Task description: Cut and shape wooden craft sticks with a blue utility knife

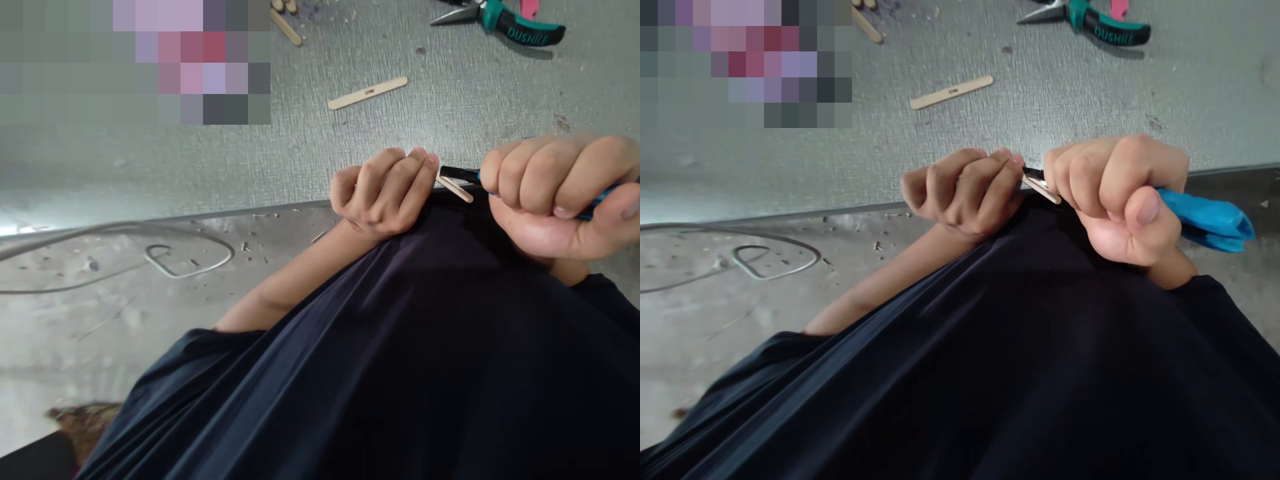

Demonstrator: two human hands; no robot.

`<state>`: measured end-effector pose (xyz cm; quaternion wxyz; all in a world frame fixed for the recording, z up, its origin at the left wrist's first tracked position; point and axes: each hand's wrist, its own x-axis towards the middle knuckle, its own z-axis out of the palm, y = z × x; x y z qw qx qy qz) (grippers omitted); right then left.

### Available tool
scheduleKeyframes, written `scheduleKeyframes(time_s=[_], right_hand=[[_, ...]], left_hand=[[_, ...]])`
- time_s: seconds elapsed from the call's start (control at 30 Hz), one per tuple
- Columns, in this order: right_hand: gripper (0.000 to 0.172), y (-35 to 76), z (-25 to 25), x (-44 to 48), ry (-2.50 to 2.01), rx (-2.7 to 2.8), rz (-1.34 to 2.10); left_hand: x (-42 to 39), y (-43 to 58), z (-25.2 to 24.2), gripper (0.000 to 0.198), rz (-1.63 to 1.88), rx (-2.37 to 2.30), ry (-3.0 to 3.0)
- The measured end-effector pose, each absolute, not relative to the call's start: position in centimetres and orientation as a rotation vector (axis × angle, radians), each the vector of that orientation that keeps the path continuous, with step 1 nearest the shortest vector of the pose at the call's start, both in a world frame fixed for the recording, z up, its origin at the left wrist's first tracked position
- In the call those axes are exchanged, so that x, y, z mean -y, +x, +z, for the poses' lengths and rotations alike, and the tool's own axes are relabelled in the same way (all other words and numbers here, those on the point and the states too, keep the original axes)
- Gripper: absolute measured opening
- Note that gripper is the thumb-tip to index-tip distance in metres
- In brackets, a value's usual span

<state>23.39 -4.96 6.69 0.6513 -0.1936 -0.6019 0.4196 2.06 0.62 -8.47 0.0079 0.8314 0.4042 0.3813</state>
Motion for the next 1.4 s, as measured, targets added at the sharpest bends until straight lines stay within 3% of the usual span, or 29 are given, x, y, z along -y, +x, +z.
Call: scheduleKeyframes(time_s=[0.4, 0.7, 1.4], right_hand=[[0.070, 23.0, 9.3, 5.1, -0.550, 1.393, 1.097], [0.059, 24.2, 8.5, 5.8, -0.583, 1.454, 1.121], [0.053, 24.9, 7.0, 6.4, -0.499, 1.533, 1.068]], left_hand=[[-0.3, 2.1, -8.6, 0.028, 1.422, -1.336, 2.686], [0.1, 1.7, -7.3, 0.027, 1.395, -1.263, 2.716], [0.0, 2.0, -7.4, 0.028, 1.297, -1.269, 2.599]])
